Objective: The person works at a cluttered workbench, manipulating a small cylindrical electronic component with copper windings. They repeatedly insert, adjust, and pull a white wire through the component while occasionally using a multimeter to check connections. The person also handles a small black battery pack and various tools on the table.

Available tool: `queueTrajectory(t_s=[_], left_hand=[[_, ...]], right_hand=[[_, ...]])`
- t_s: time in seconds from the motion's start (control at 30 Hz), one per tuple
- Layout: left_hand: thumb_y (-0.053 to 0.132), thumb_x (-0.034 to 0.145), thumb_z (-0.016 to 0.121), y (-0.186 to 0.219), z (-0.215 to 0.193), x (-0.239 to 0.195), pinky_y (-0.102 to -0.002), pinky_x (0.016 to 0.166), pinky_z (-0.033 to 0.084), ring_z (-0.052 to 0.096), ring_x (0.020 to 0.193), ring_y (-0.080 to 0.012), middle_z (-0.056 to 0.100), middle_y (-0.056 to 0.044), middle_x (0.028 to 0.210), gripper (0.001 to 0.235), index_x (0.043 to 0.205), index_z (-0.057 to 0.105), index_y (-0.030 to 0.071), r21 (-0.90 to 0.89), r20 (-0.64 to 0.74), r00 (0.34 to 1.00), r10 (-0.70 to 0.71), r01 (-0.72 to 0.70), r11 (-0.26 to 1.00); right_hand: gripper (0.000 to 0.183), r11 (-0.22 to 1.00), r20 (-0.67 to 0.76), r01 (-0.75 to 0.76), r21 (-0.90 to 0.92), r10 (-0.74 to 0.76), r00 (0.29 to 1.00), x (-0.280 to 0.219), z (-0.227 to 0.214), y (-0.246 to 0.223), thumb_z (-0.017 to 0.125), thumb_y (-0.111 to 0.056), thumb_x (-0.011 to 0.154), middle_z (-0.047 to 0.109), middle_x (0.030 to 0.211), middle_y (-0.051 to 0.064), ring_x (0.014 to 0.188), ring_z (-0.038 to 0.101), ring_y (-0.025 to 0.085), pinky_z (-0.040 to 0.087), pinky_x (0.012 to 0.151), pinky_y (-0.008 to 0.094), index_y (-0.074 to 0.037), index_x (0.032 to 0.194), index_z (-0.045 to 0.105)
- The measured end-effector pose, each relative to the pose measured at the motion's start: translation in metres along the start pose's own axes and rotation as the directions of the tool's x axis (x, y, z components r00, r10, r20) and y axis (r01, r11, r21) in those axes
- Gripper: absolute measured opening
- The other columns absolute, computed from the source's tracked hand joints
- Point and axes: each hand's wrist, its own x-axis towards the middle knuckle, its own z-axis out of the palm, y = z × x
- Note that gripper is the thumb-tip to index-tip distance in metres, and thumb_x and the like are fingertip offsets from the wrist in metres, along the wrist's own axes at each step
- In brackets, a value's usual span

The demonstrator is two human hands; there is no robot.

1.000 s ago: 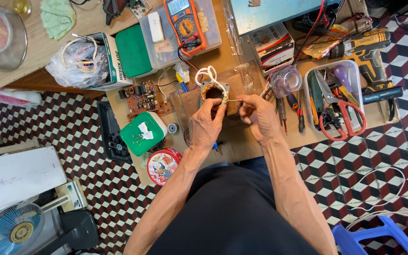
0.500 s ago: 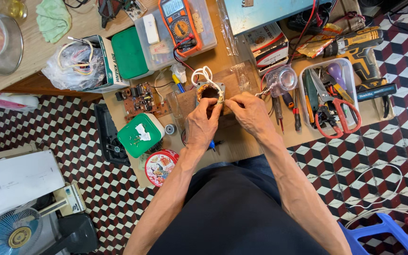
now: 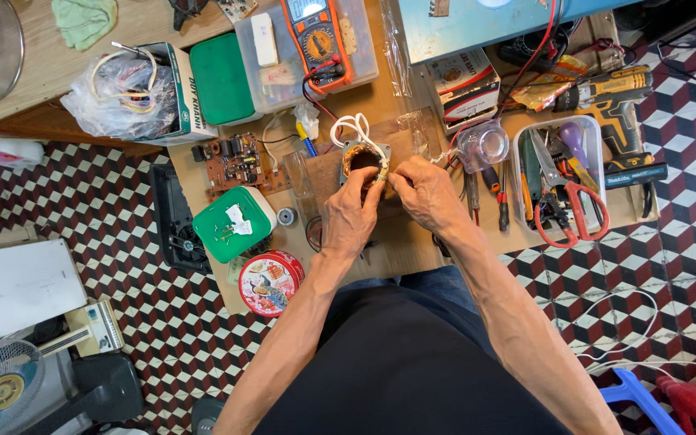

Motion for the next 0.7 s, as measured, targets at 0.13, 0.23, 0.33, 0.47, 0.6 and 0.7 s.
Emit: queueTrajectory(t_s=[0.13, 0.23, 0.33, 0.47, 0.6, 0.7], left_hand=[[0.016, 0.098, 0.068, 0.002, 0.0, -0.001, -0.043, 0.074, 0.059, 0.074, 0.091, -0.0368, 0.075, -0.017, 0.104, 0.021, 0.116, 0.064, 0.009, 0.001, -0.01, 1.0, 0.02, -0.02, 1.0], [0.016, 0.098, 0.068, 0.003, -0.001, 0.0, -0.042, 0.075, 0.059, 0.075, 0.093, -0.0359, 0.075, -0.016, 0.106, 0.02, 0.116, 0.063, 0.009, -0.005, -0.022, 0.999, 0.03, -0.03, 1.0], [0.017, 0.097, 0.068, 0.005, -0.001, 0.001, -0.041, 0.074, 0.059, 0.075, 0.092, -0.0348, 0.075, -0.016, 0.103, 0.021, 0.116, 0.064, 0.01, -0.006, 0.009, 1.0, -0.02, 0.02, 1.0], [0.016, 0.098, 0.068, 0.004, -0.001, 0.001, -0.041, 0.074, 0.059, 0.075, 0.091, -0.0343, 0.076, -0.015, 0.104, 0.018, 0.114, 0.064, 0.01, 0.009, -0.008, 1.0, 0.005, -0.005, 1.0], [0.017, 0.097, 0.069, 0.005, -0.001, 0.002, -0.041, 0.072, 0.058, 0.076, 0.087, -0.0335, 0.076, -0.015, 0.101, 0.018, 0.114, 0.065, 0.011, 0.003, 0.019, 0.998, -0.055, 0.055, 0.999], [0.016, 0.097, 0.069, 0.005, 0.0, 0.0, -0.04, 0.074, 0.059, 0.075, 0.091, -0.0341, 0.076, -0.015, 0.104, 0.018, 0.114, 0.065, 0.011, -0.028, -0.017, 1.0, -0.01, 0.01, 1.0]], right_hand=[[0.015, 0.999, -0.021, 0.028, 0.037, -0.028, 0.999, -0.001, 0.001, 0.0, 0.067, -0.016, 0.096, 0.062, 0.085, 0.016, 0.08, 0.065, 0.032, 0.05, 0.072, 0.04, -0.001, 0.092, 0.069], [0.016, 0.998, -0.026, 0.017, 0.061, -0.016, 1.0, -0.002, 0.002, -0.001, 0.067, -0.017, 0.096, 0.062, 0.085, 0.015, 0.079, 0.064, 0.031, 0.049, 0.071, 0.04, -0.001, 0.093, 0.069], [0.018, 0.996, -0.04, -0.037, 0.079, 0.04, 0.998, -0.007, 0.0, -0.002, 0.066, -0.019, 0.096, 0.063, 0.085, 0.014, 0.078, 0.064, 0.03, 0.05, 0.07, 0.039, -0.001, 0.093, 0.069], [0.024, 0.996, -0.043, -0.067, 0.066, 0.07, 0.997, -0.011, 0.0, -0.005, 0.064, -0.024, 0.098, 0.063, 0.085, 0.012, 0.078, 0.062, 0.027, 0.048, 0.072, 0.037, -0.001, 0.093, 0.069], [0.032, 0.925, 0.091, -0.31, 0.22, 0.297, 0.95, -0.01, -0.005, -0.007, 0.062, -0.032, 0.097, 0.06, 0.08, 0.006, 0.07, 0.057, 0.018, 0.047, 0.065, 0.032, -0.001, 0.087, 0.069], [0.037, 0.845, 0.174, -0.436, 0.31, 0.4, 0.9, -0.006, -0.005, -0.007, 0.064, -0.035, 0.096, 0.057, 0.07, 0.004, 0.064, 0.052, 0.014, 0.043, 0.059, 0.031, -0.001, 0.085, 0.068]])
